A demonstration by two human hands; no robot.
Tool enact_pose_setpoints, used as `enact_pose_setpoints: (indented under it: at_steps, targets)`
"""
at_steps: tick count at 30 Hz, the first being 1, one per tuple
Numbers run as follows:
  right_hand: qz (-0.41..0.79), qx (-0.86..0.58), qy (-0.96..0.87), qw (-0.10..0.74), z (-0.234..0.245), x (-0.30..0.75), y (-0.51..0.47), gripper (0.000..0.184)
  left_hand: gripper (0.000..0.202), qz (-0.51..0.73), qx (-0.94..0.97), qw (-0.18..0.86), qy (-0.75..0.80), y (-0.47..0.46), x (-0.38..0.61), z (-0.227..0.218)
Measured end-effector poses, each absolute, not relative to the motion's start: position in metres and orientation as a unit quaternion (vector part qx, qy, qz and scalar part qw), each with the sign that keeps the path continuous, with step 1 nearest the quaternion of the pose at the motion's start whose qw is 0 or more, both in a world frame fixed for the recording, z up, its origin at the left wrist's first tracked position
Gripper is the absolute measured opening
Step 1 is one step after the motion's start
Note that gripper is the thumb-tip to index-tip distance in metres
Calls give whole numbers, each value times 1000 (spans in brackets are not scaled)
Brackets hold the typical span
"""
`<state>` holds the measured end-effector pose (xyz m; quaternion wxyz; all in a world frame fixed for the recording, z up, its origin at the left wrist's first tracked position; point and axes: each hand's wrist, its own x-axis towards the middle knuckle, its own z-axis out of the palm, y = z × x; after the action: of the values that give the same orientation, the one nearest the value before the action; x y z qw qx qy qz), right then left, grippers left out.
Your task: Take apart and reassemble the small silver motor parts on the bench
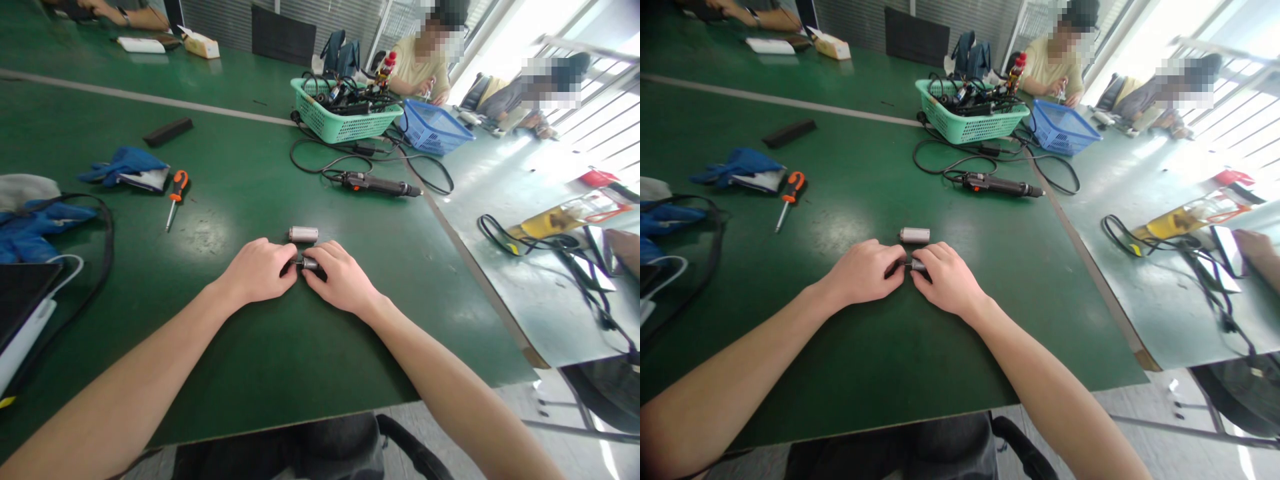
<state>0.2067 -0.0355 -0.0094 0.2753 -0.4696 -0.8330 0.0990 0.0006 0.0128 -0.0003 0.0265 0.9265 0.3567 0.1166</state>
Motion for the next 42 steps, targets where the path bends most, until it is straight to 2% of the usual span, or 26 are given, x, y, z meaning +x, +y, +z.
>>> enact_pose_setpoints:
  at_steps: [34, 42]
  targets:
    - [97, -471, -834, 272, -11, 207, -36, 22, 13, 129, 928, 30, 347, 13, 0, 2]
    - [31, -430, -883, 185, -1, 208, -40, 31, 20, 117, 926, 32, 358, 15, -1, -3]
